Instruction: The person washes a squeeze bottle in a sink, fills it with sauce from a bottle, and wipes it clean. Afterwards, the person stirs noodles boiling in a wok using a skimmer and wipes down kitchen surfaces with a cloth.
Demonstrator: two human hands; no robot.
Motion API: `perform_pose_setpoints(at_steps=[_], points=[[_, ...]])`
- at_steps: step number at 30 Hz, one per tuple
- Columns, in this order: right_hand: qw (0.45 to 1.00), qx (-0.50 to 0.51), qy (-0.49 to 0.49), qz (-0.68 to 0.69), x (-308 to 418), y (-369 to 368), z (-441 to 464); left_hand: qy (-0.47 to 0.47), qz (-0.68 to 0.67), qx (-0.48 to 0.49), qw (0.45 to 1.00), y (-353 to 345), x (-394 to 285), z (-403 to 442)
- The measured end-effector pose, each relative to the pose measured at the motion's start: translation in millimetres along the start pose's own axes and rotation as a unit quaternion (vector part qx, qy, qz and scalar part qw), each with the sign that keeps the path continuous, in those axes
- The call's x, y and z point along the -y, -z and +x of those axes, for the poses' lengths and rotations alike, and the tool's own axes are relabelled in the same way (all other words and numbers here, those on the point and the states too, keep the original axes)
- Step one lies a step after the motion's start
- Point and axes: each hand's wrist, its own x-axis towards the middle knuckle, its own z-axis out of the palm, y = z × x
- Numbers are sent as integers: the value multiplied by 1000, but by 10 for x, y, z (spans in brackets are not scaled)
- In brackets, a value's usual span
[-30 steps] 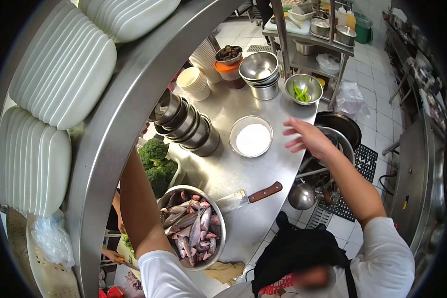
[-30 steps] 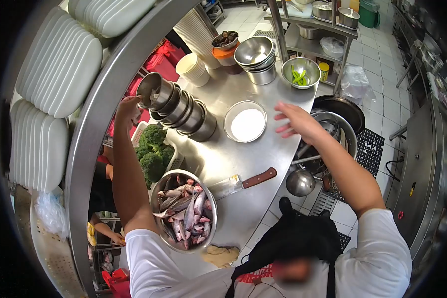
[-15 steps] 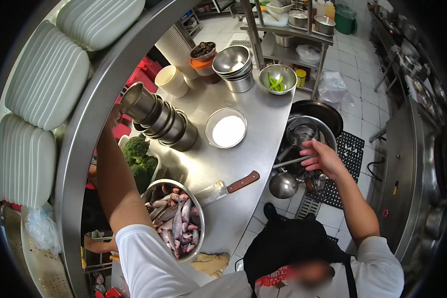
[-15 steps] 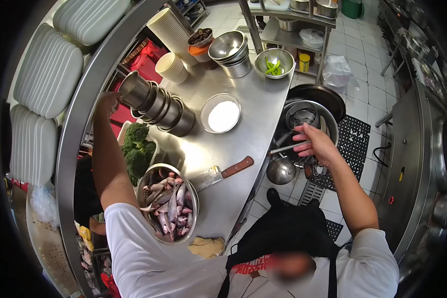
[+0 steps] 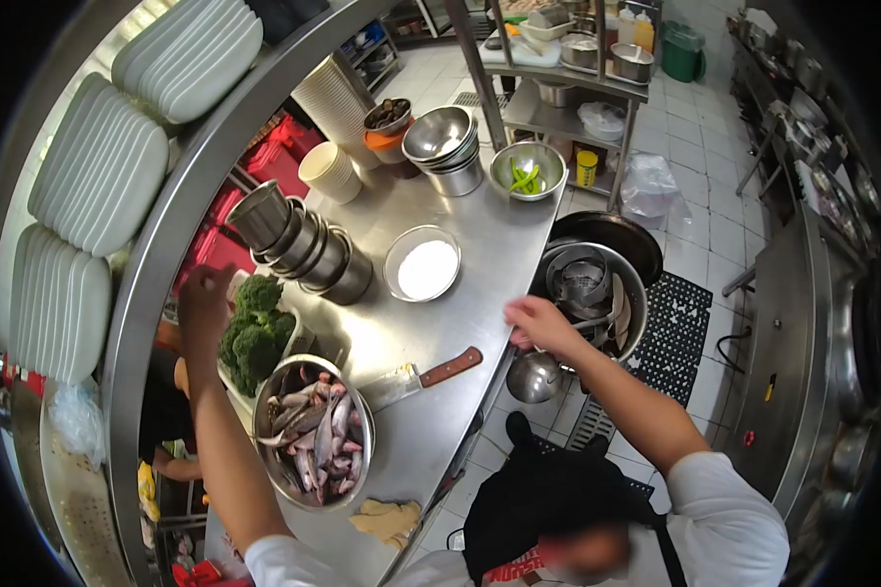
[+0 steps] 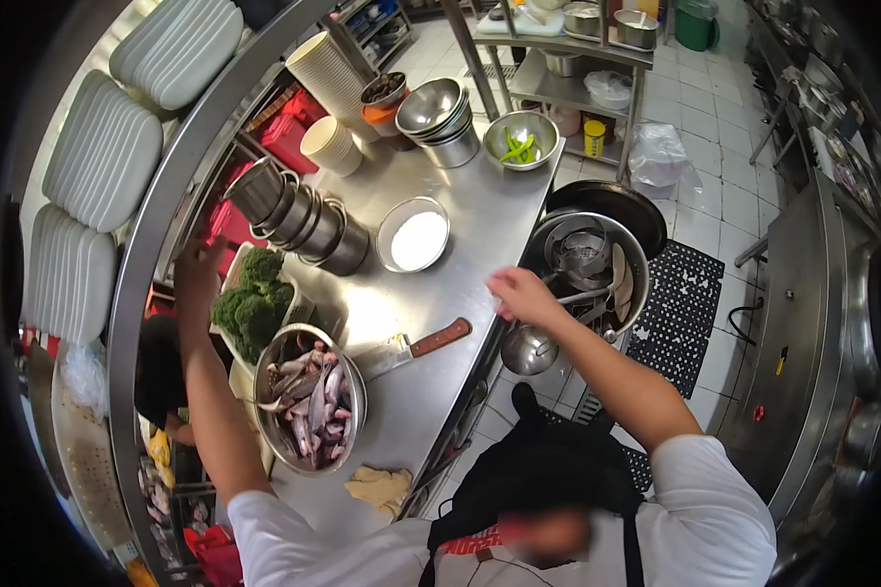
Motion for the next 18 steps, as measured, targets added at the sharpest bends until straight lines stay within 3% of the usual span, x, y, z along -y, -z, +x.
perform_pose_setpoints(at_steps=[1,2,3,4,6,8,9,10,12,13,15,16,18], points=[[1000,-16,12,3,-20,-145,246,-14,13,-12,1000,14,-240,-411],[999,-35,26,6,3,-267,493,29,20,-15,999,44,-394,-757],[998,-56,27,-9,61,-375,719,-39,103,-62,992,53,-202,-1067],[996,-78,27,-25,134,-456,900,-10,89,-54,995,155,-553,-1479],[992,-92,-28,-81,385,-598,1072,-63,94,-56,992,259,-177,-2108],[949,-192,57,-243,44,-595,1597,149,-57,-81,984,340,-234,-2762],[908,-244,99,-327,-87,-587,1750,205,-68,-81,973,393,-203,-3048],[883,-294,166,-326,-104,-525,1752,265,-80,-88,957,438,-121,-3346],[972,-190,140,-22,210,-562,1188,375,-72,-78,921,381,223,-3985],[977,-160,138,10,294,-652,862,448,-65,-57,890,301,388,-4304],[984,-75,158,-39,180,-733,342,480,-15,-26,877,-30,657,-4809],[984,-45,158,-68,101,-756,109,409,18,-72,910,-230,704,-4930],[985,50,126,-103,-55,-852,-394,439,-5,-72,896,-554,914,-5085]])
